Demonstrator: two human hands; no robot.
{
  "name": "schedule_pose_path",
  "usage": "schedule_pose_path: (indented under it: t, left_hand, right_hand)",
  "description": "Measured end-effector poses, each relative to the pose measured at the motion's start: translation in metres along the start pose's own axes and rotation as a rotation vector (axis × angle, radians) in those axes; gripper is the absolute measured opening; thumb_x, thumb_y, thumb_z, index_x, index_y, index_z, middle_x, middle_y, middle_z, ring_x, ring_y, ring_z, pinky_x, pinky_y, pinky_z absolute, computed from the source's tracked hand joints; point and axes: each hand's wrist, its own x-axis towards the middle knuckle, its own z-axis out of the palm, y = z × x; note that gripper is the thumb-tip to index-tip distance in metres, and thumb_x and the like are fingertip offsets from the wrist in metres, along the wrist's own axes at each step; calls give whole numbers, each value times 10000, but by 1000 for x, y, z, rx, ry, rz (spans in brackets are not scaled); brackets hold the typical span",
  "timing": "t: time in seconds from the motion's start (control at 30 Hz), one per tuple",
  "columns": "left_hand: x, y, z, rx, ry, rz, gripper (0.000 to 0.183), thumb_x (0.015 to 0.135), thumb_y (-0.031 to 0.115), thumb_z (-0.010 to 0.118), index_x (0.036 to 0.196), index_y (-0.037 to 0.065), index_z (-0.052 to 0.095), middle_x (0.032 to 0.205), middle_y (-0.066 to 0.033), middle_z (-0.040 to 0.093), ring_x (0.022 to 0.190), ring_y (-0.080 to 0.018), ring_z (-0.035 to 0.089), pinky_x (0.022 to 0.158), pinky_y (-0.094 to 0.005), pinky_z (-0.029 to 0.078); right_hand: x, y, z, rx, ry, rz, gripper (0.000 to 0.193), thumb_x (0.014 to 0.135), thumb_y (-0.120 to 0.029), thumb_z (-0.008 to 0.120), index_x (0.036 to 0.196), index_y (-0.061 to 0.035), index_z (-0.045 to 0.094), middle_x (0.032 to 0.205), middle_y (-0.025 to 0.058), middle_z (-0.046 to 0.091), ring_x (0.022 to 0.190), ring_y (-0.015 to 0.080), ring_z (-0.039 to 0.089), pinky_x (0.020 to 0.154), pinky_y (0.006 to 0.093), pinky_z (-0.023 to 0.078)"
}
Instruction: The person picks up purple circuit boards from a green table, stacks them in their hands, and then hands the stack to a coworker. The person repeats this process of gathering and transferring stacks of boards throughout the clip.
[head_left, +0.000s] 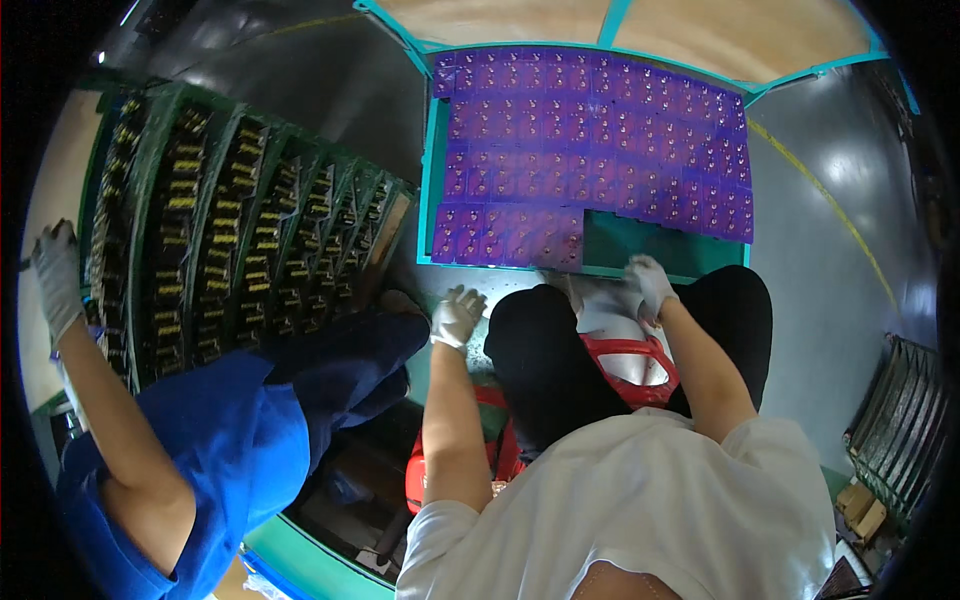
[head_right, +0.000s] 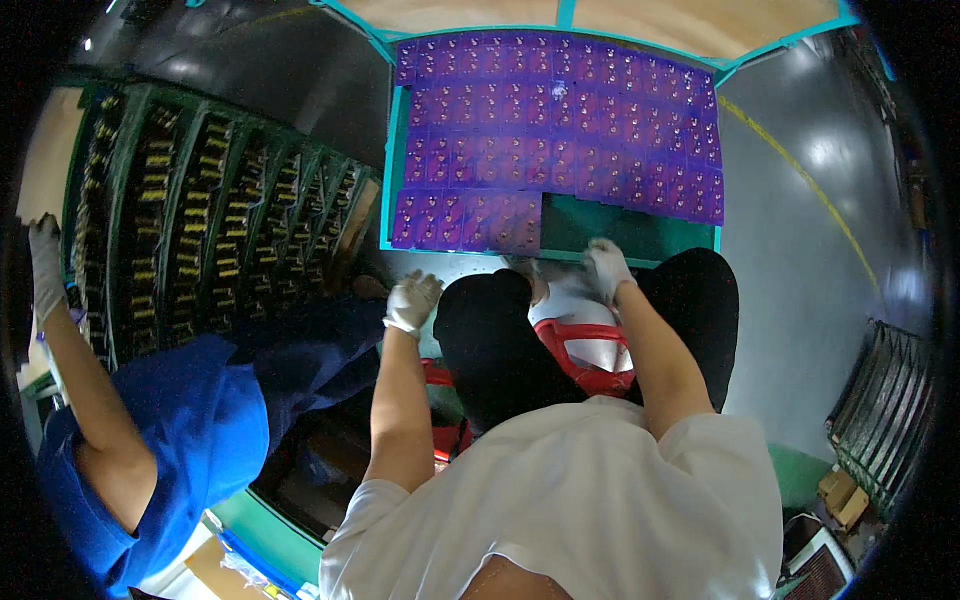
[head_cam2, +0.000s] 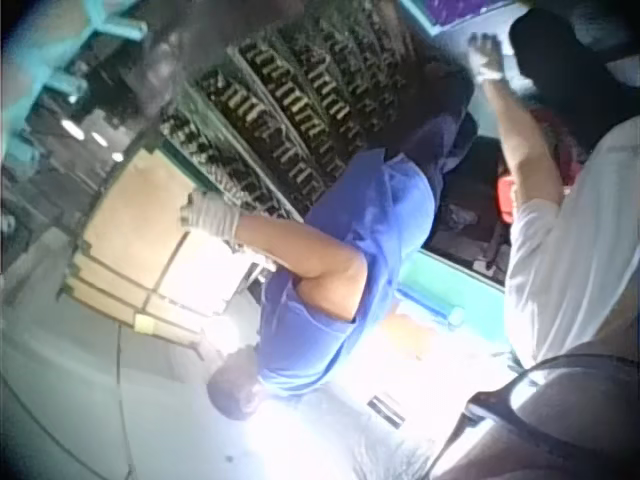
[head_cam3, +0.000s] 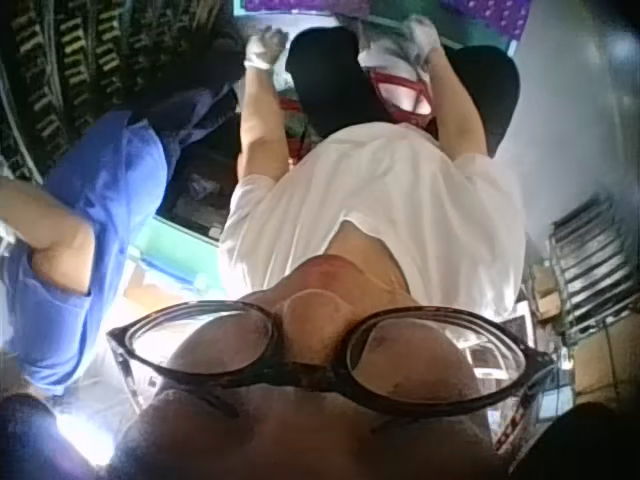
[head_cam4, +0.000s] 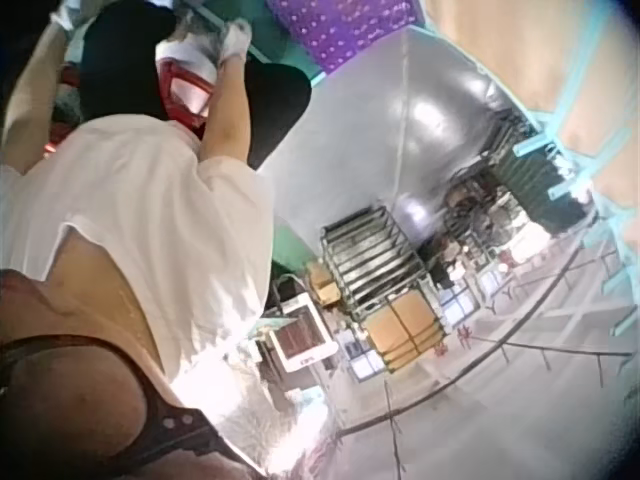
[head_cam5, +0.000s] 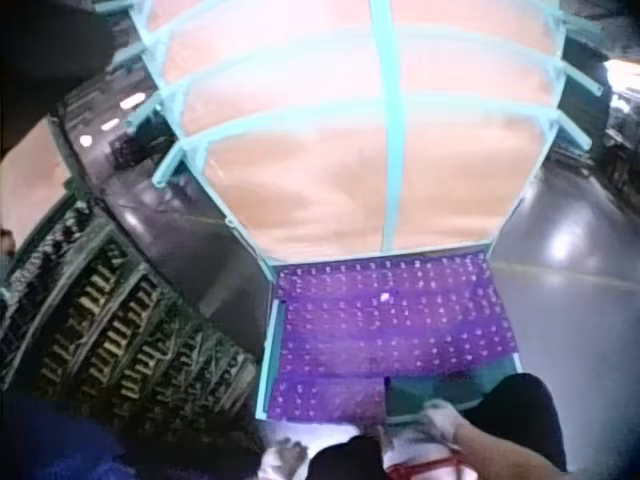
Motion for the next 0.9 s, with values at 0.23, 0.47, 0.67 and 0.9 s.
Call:
schedule_pose_path:
  t: [0.23,0.47,0.67,0.9]
  left_hand:
    - [17,-34,49,535,13,119,725,847,39,520,1462,37,134,1396,-254,340,1102,-358,561,920,-422,482]
    - [67,-45,30,529,82,330,567,814,-13,526,1326,79,303,1176,-198,509,975,-331,591,850,-452,519]
    - [78,-46,38,515,-9,119,481,822,-6,538,1255,81,346,1148,-198,532,969,-330,613,840,-453,530]
    - [75,-59,53,448,55,-34,346,896,74,518,1205,76,361,1141,-157,525,975,-356,618,861,-499,526]
  right_hand:
    - [2,32,12,-55,78,159,375,931,-207,482,1253,-18,441,1067,151,584,891,261,628,746,360,517]
    - [31,-23,117,-50,-103,253,601,935,-472,433,1315,-7,426,1214,166,553,1103,283,548,939,376,427]
    - [4,-67,158,-154,-168,203,791,893,-622,402,1350,24,396,1320,145,485,1207,228,468,1034,334,327]
    - [4,-65,158,52,-155,419,842,840,-697,419,1409,-81,343,1355,119,457,1220,258,451,1033,460,311]
